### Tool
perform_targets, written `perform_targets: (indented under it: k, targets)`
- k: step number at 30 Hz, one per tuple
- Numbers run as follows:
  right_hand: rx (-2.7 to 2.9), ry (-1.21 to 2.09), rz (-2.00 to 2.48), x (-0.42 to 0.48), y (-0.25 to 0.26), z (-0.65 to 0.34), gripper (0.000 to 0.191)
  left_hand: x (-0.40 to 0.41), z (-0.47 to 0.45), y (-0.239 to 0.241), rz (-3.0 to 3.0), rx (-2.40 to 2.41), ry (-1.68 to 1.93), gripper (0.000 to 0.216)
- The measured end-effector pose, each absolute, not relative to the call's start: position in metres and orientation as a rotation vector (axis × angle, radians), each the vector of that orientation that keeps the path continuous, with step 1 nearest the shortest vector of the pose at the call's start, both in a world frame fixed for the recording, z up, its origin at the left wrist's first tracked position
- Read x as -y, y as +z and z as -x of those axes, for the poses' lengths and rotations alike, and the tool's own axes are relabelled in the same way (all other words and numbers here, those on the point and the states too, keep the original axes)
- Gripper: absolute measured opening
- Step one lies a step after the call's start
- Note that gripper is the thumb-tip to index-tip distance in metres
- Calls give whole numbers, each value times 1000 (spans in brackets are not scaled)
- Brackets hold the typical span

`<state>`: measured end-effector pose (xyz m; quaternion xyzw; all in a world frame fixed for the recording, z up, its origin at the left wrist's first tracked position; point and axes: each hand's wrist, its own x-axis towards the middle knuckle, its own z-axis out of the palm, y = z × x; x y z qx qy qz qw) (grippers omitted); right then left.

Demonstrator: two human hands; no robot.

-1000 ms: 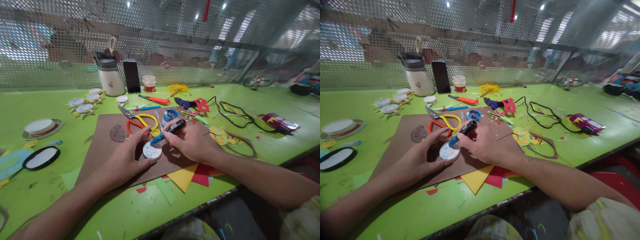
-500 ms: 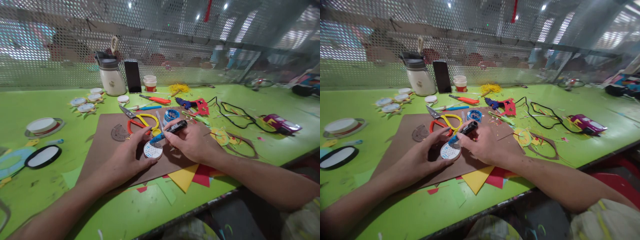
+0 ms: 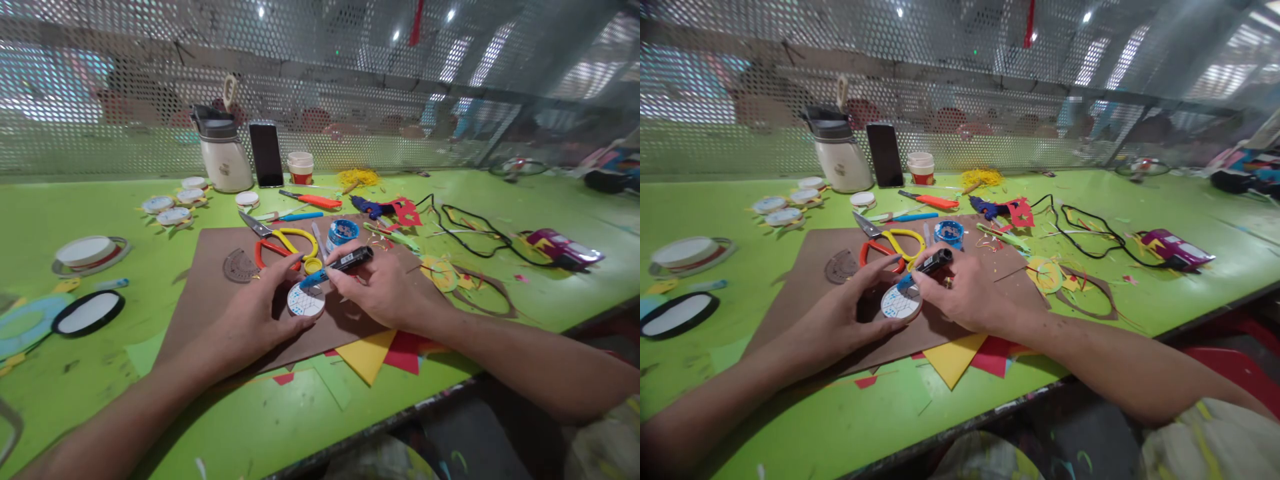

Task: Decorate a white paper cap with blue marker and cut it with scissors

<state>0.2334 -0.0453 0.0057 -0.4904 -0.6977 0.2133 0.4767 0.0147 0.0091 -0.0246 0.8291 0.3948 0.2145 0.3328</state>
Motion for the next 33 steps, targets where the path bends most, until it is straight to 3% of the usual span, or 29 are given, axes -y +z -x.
perform_targets:
  k: [11, 26, 33]
  targets:
    - [1780, 278, 1278, 51, 18, -232, 5, -7, -17, -21, -2172, -1006, 577, 87]
    - [1722, 504, 1119, 41, -12, -237, 6, -8, -17, -22, -2182, -1037, 562, 91]
    - [1725, 387, 1236, 47, 6, -235, 3, -7, -20, -20, -2194, -1029, 575, 88]
